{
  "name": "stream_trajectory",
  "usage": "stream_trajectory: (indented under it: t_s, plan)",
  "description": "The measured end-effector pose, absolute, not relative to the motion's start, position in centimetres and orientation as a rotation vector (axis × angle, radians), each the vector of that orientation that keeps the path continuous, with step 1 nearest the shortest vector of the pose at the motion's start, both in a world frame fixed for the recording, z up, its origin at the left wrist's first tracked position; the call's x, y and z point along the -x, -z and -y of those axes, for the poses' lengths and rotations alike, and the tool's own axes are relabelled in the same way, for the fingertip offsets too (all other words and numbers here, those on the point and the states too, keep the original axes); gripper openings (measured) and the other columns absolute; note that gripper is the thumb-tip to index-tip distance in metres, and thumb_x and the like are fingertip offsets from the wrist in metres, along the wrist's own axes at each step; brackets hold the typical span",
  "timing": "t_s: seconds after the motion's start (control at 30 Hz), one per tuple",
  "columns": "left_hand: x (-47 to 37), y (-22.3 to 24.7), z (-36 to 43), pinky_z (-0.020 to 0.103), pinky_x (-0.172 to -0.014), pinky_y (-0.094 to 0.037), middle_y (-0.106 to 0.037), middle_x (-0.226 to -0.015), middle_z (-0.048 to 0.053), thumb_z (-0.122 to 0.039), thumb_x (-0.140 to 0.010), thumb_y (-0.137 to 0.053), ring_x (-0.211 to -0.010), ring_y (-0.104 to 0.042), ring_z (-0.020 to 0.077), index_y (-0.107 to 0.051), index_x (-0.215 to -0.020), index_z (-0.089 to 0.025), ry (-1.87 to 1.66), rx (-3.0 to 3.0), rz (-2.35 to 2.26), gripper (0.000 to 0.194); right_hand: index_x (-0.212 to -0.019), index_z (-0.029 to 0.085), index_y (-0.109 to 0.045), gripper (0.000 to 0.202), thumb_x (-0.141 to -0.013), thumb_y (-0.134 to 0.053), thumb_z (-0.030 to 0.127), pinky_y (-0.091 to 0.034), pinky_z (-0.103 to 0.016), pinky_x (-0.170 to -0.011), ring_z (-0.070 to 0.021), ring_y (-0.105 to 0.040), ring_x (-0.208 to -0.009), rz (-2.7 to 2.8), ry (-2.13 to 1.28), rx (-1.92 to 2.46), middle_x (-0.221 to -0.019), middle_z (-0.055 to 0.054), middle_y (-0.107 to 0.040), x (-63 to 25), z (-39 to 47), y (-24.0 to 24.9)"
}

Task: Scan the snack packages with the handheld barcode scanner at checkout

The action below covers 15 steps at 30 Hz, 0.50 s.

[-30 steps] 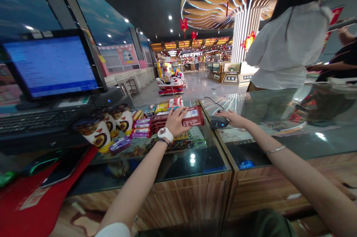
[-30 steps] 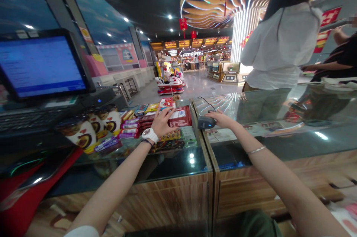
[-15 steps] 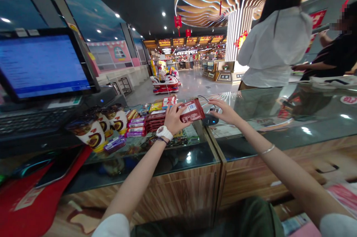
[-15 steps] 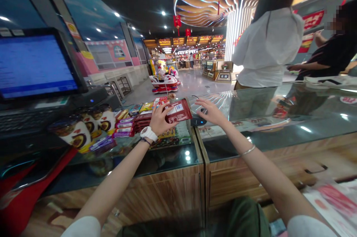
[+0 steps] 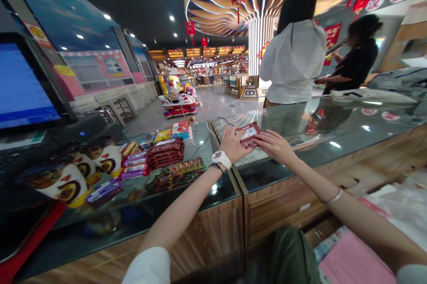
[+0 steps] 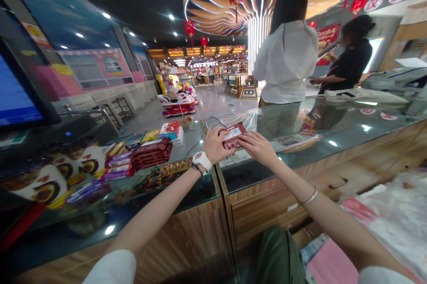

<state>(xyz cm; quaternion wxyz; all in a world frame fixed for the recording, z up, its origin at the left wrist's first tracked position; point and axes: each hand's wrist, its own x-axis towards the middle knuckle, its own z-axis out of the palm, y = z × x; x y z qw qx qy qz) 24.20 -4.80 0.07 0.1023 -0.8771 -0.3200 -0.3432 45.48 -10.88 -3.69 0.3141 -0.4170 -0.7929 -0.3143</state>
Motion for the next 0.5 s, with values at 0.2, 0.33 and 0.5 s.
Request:
stream_trajectory:
  t_s: [0.2, 0.33, 0.5]
  plan:
    - [-29.7, 1.4, 4.2, 0.046, -0.12, -0.028, -0.061, -0.126, 0.013, -0.061, -0.07, -0.077, -0.124, -0.055, 0.0287, -0.063, -0.122, -0.018, 0.897, 2.692, 0.97, 0.069, -0.121, 0.024, -0.069, 0.03, -0.097, -0.05, 0.021, -0.047, -0.045, -0.107, -0.0223, -0.065, -0.118, 2.069, 0.763, 1.258, -0.127, -0.008, -0.07, -50.0, 11.2, 6.0]
    - [-32.7, 2.4, 3.2, 0.045, -0.12, -0.028, -0.062, -0.125, 0.014, -0.063, -0.072, -0.075, -0.123, -0.055, 0.0296, -0.063, -0.123, -0.018, 0.795, 2.756, 1.013, 0.069, -0.119, 0.024, -0.07, 0.031, -0.096, -0.049, 0.019, -0.048, -0.046, -0.106, -0.0223, -0.066, -0.116, 2.056, 0.678, 1.387, -0.126, -0.008, -0.07, -52.3, 10.7, 7.0]
    - [-35.7, 3.2, 2.1, 0.045, -0.116, -0.032, -0.063, -0.123, 0.013, -0.065, -0.073, -0.073, -0.121, -0.056, 0.0296, -0.063, -0.121, -0.019, 0.713, 2.812, 1.053, 0.067, -0.116, 0.023, -0.071, 0.031, -0.093, -0.052, 0.017, -0.048, -0.047, -0.106, -0.0229, -0.066, -0.116, 2.039, 0.551, 1.526, -0.123, -0.009, -0.071, -54.3, 10.0, 7.3]
